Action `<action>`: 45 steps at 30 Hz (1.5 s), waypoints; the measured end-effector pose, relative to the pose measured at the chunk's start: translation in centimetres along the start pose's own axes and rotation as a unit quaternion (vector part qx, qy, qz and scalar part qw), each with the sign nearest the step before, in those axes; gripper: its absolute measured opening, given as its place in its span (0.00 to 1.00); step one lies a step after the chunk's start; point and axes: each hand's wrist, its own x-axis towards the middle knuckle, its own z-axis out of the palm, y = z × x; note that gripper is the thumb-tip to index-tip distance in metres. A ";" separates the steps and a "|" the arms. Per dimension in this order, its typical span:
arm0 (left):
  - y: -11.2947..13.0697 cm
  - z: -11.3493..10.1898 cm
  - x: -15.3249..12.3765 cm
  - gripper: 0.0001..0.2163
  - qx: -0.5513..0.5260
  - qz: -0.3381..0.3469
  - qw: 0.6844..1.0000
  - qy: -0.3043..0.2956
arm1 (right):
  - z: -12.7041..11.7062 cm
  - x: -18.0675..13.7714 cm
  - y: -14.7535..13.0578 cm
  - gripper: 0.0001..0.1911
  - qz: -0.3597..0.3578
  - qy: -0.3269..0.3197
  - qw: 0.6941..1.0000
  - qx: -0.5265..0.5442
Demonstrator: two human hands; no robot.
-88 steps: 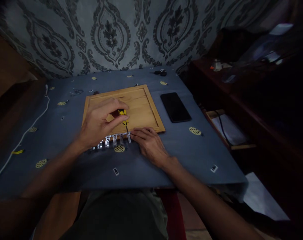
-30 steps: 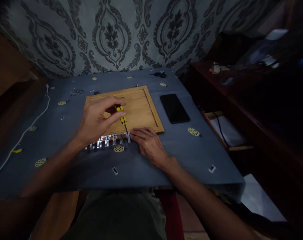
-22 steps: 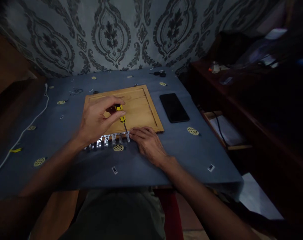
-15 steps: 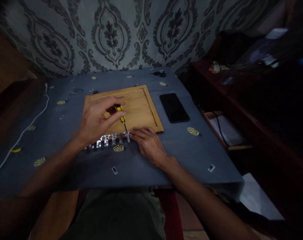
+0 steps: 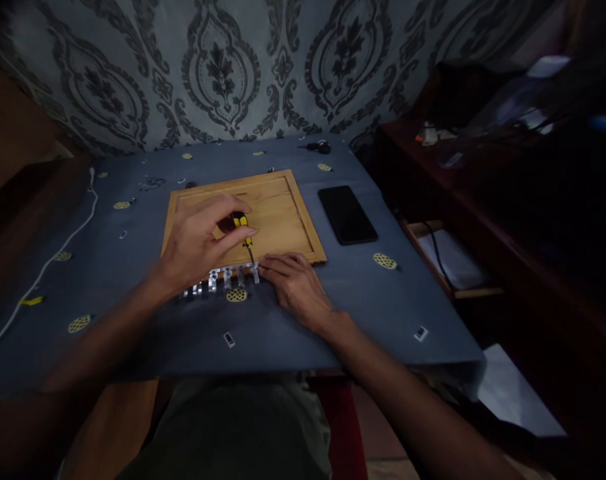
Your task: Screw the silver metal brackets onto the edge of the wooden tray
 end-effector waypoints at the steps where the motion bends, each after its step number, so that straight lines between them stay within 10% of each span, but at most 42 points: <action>1: 0.0 0.0 0.0 0.10 -0.003 -0.002 1.000 -0.001 | 0.0 0.0 0.0 0.25 0.000 -0.001 1.000 -0.001; 45: -0.6 -1.5 0.2 0.08 -0.036 -0.006 0.999 -0.024 | 0.2 -0.1 0.2 0.27 -0.012 0.012 1.000 0.000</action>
